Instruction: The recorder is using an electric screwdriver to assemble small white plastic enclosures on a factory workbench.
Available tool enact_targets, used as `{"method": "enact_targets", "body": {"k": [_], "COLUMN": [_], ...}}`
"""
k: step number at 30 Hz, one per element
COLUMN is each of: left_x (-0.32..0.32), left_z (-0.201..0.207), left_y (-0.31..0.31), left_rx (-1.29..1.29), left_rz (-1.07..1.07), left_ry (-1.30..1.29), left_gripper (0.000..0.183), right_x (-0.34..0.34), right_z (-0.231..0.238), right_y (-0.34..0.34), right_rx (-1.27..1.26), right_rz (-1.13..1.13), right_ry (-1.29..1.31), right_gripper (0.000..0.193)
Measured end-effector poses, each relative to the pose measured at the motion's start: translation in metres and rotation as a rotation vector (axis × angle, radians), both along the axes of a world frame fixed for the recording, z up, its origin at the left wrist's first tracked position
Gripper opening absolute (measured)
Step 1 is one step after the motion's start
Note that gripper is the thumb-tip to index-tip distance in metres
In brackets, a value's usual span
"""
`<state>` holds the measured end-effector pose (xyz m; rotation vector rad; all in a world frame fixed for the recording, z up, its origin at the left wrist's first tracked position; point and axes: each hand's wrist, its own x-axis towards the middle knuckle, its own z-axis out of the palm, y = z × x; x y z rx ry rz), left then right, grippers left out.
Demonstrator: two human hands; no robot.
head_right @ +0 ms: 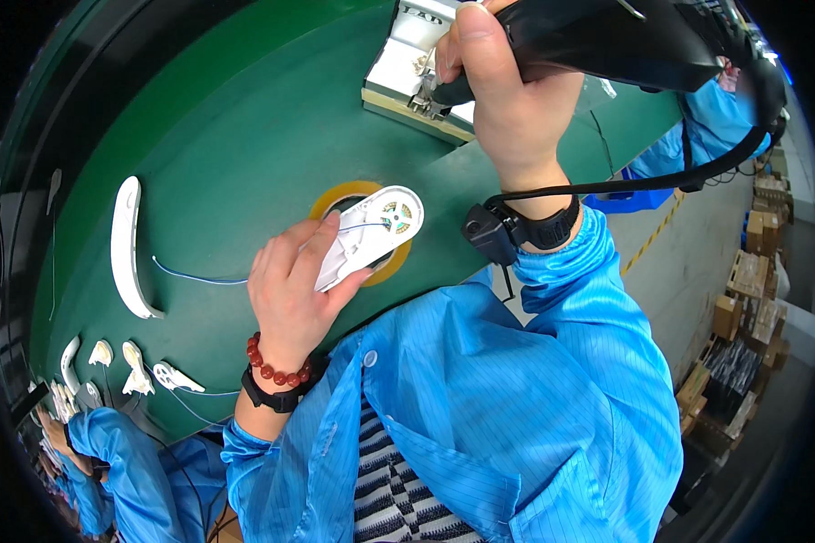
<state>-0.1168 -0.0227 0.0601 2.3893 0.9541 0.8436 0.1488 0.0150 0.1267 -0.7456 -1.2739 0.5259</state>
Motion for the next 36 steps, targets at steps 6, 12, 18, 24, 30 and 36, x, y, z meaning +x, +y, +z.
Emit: {"method": "enact_targets", "body": {"k": [6, 12, 18, 24, 30, 36], "left_x": [0.0, 0.0, -0.001, -0.002, -0.002, -0.001], "left_z": [-0.001, 0.001, 0.002, 0.003, 0.002, 0.005], "left_y": [0.0, -0.001, -0.006, -0.007, -0.005, -0.006], "left_rx": [0.003, 0.013, 0.018, 0.006, 0.004, 0.023], "left_rz": [-0.003, 0.0, 0.007, 0.005, 0.001, 0.004], "left_ry": [-0.013, -0.02, -0.035, -0.045, -0.043, -0.042], "left_gripper": [0.06, 0.061, 0.059, 0.058, 0.058, 0.058], "right_x": [0.003, 0.001, -0.008, -0.014, -0.017, -0.029], "right_z": [0.002, 0.006, 0.018, 0.022, 0.025, -0.046], "right_y": [0.002, 0.001, 0.002, -0.005, -0.023, -0.027], "right_rx": [-0.009, -0.038, -0.085, -0.264, -0.108, -0.064], "right_rz": [-0.002, -0.027, -0.068, -0.04, 0.105, 0.004], "right_ry": [-0.035, -0.014, -0.03, 0.043, 0.052, -0.073], "right_gripper": [0.011, 0.01, 0.012, 0.012, 0.016, 0.025]}}
